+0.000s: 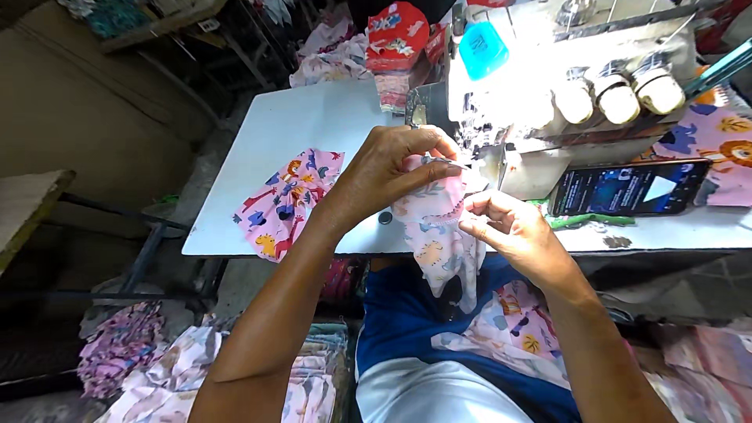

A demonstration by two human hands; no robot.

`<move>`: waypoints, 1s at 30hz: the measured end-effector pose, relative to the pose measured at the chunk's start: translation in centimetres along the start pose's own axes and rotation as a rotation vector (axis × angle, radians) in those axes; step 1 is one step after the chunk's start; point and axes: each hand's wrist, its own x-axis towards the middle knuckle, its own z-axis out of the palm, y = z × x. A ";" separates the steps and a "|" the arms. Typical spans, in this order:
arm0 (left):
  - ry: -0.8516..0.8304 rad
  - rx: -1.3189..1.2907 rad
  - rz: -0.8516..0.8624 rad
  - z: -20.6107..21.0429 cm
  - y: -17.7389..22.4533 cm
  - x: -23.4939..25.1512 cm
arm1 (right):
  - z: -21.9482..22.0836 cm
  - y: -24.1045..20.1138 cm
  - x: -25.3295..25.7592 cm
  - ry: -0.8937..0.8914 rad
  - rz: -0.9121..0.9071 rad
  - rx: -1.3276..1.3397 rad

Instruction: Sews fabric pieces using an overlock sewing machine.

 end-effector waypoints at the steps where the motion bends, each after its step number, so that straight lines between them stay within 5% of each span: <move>1: 0.002 -0.010 -0.001 0.0 0.0 -0.1 | 0.0 0.1 0.0 0.012 -0.009 -0.015; 9: -0.043 0.052 -0.014 0.7 -0.3 -1.3 | 0.3 -0.2 -0.2 0.077 -0.071 -0.014; 14: 0.098 -0.017 -0.034 0.4 -0.3 -2.3 | -0.1 -0.9 -0.3 -0.004 0.000 -0.092; 30: 0.263 0.108 -0.105 1.8 0.0 -4.0 | 1.3 -1.7 -0.7 0.134 -0.287 -0.459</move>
